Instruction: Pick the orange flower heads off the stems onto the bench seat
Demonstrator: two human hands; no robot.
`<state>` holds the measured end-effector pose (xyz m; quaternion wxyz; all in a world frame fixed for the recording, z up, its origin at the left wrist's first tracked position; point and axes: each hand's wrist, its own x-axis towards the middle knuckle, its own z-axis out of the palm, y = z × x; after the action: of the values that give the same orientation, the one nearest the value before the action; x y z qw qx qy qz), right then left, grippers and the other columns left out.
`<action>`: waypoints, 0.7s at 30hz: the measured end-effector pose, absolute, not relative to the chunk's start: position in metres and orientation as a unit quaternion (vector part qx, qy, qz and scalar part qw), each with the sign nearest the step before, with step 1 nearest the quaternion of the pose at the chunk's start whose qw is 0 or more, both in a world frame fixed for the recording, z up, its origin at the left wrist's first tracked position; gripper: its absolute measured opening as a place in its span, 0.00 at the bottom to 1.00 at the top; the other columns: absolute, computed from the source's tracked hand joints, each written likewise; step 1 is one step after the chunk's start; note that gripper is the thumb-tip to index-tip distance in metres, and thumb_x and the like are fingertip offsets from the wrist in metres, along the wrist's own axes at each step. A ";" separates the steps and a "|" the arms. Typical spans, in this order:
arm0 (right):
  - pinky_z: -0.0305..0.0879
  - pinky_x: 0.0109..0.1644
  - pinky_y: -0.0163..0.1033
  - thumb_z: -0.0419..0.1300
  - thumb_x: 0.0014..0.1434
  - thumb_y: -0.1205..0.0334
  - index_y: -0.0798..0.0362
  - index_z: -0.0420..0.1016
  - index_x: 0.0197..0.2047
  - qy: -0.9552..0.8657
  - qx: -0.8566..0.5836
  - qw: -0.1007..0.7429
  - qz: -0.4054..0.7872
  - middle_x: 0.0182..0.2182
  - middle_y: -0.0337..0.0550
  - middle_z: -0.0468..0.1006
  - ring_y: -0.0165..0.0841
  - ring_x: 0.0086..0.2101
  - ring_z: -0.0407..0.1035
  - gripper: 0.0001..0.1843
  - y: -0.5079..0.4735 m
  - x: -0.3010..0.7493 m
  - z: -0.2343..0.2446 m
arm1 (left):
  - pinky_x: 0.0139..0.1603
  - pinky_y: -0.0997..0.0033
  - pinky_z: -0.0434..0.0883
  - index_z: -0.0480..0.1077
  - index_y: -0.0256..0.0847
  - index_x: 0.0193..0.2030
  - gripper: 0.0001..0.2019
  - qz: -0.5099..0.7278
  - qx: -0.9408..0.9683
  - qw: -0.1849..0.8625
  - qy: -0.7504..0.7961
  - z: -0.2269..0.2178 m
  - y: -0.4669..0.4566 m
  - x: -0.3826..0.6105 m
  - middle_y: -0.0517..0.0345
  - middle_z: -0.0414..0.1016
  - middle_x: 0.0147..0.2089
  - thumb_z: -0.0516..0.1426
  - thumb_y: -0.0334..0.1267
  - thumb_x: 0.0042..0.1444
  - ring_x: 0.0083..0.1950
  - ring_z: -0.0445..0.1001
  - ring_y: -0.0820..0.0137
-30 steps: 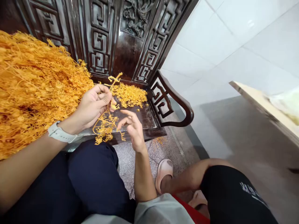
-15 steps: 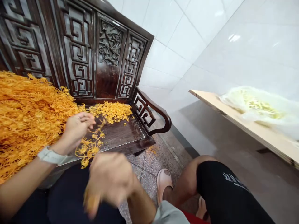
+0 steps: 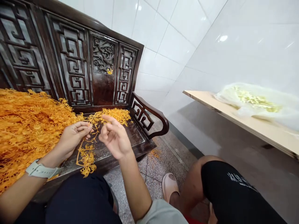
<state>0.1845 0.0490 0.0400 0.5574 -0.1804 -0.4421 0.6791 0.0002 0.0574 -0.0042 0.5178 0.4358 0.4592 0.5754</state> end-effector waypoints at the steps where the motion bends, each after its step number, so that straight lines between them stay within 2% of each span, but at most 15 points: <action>1: 0.58 0.29 0.35 0.68 0.62 0.57 0.49 0.79 0.49 -0.427 -0.187 0.559 0.685 0.23 0.32 0.67 0.26 0.23 0.54 0.12 0.041 0.185 0.031 | 0.27 0.76 0.73 0.78 0.35 0.40 0.28 0.578 0.436 0.523 0.450 -0.002 0.056 0.002 0.56 0.81 0.32 0.78 0.53 0.41 0.27 0.75 0.74; 3: 0.57 0.29 0.35 0.71 0.61 0.56 0.51 0.78 0.45 -0.441 -0.237 0.583 0.640 0.22 0.32 0.68 0.27 0.23 0.56 0.12 0.027 0.185 0.011 | 0.30 0.76 0.77 0.77 0.35 0.41 0.28 0.591 0.420 0.536 0.433 0.003 0.052 0.007 0.56 0.81 0.33 0.79 0.51 0.41 0.29 0.78 0.72; 5: 0.63 0.34 0.36 0.72 0.61 0.54 0.51 0.78 0.46 -0.495 -0.327 0.605 0.531 0.28 0.36 0.75 0.29 0.27 0.64 0.14 0.019 0.185 -0.007 | 0.35 0.74 0.81 0.75 0.36 0.41 0.27 0.609 0.382 0.557 0.415 0.010 0.047 0.015 0.58 0.81 0.34 0.80 0.47 0.41 0.33 0.81 0.71; 8: 0.69 0.47 0.42 0.74 0.59 0.52 0.50 0.80 0.51 -0.627 -0.411 0.560 0.354 0.43 0.45 0.80 0.35 0.41 0.72 0.20 0.017 0.180 -0.021 | 0.45 0.71 0.84 0.73 0.39 0.40 0.24 0.635 0.342 0.587 0.369 0.021 0.040 0.027 0.60 0.82 0.36 0.79 0.42 0.44 0.39 0.84 0.71; 10: 0.68 0.52 0.44 0.73 0.62 0.52 0.50 0.82 0.50 -0.686 -0.407 0.525 0.297 0.46 0.46 0.81 0.37 0.46 0.72 0.17 0.017 0.177 -0.023 | 0.51 0.71 0.84 0.71 0.40 0.40 0.22 0.653 0.333 0.593 0.334 0.028 0.038 0.032 0.60 0.83 0.38 0.78 0.41 0.48 0.43 0.85 0.71; 13: 0.68 0.52 0.44 0.69 0.67 0.52 0.49 0.84 0.49 -0.707 -0.375 0.522 0.296 0.41 0.43 0.82 0.36 0.43 0.73 0.12 0.015 0.173 -0.018 | 0.56 0.71 0.82 0.71 0.42 0.42 0.18 0.675 0.330 0.579 0.317 0.038 0.038 0.032 0.58 0.84 0.41 0.75 0.41 0.55 0.47 0.85 0.71; 17: 0.70 0.47 0.43 0.69 0.67 0.52 0.48 0.85 0.45 -0.702 -0.331 0.532 0.339 0.36 0.41 0.81 0.35 0.38 0.73 0.10 0.013 0.168 -0.011 | 0.60 0.69 0.80 0.69 0.44 0.43 0.16 0.686 0.360 0.545 0.321 0.043 0.039 0.027 0.55 0.85 0.49 0.71 0.45 0.60 0.55 0.84 0.69; 21: 0.71 0.41 0.42 0.69 0.66 0.50 0.50 0.84 0.39 -0.602 -0.367 0.603 0.373 0.32 0.40 0.81 0.33 0.32 0.72 0.12 0.017 0.166 -0.004 | 0.56 0.67 0.80 0.73 0.42 0.55 0.25 0.649 0.450 0.520 0.325 0.039 0.034 0.024 0.45 0.82 0.57 0.70 0.55 0.59 0.54 0.83 0.65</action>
<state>0.1659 0.0171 -0.0036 0.6028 -0.3668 -0.6025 0.3729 0.0238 0.0335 0.0392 0.5204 0.4502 0.3247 0.6489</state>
